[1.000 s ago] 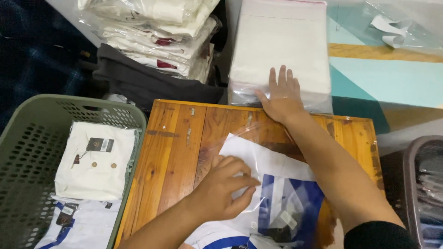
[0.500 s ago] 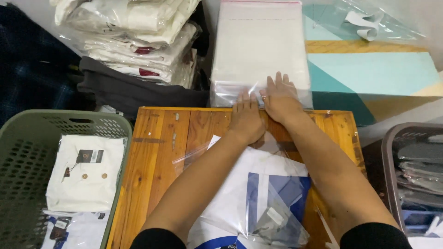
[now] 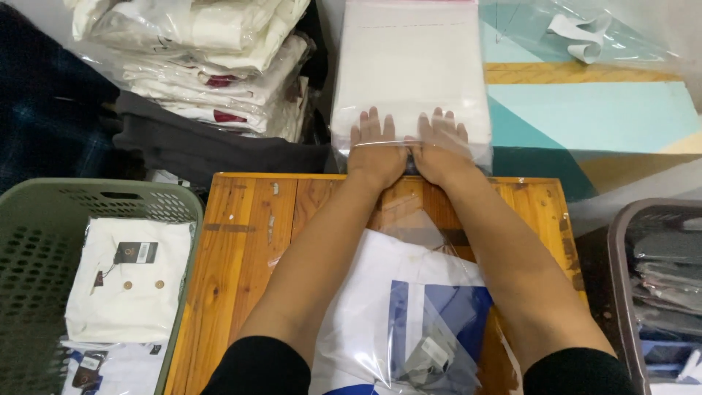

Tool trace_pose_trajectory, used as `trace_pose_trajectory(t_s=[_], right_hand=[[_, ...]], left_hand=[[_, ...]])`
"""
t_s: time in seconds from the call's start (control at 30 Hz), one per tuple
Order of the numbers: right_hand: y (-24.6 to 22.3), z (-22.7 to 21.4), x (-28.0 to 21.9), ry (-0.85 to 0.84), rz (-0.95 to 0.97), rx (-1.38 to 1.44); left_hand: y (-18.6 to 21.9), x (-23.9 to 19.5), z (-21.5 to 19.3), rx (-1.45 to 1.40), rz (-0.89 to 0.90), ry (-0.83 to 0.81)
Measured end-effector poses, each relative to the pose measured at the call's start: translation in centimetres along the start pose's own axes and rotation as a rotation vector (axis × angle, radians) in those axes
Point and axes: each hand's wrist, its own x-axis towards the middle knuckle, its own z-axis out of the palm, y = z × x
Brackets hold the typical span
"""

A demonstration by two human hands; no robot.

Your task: Folding a shirt and placing it into a plastic packaging bag on a wooden table.

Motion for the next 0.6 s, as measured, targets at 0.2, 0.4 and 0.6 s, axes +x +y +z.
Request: trace_pose_trajectory(t_s=[0.2, 0.4, 0.6], right_hand=[[-1.0, -1.3, -3.5, -0.016, -0.021, -0.021], [-0.8, -0.1, -3.6, -0.064, 0.005, -0.032], [-0.1, 0.4, -1.6, -0.036, -0.008, -0.011]], left_hand=[[0.6, -3.3, -0.3, 0.011, 0.040, 0.038], [0.9, -3.3, 1.2, -0.010, -0.003, 0.000], [0.0, -1.1, 1.6, 0.014, 0.041, -0.019]])
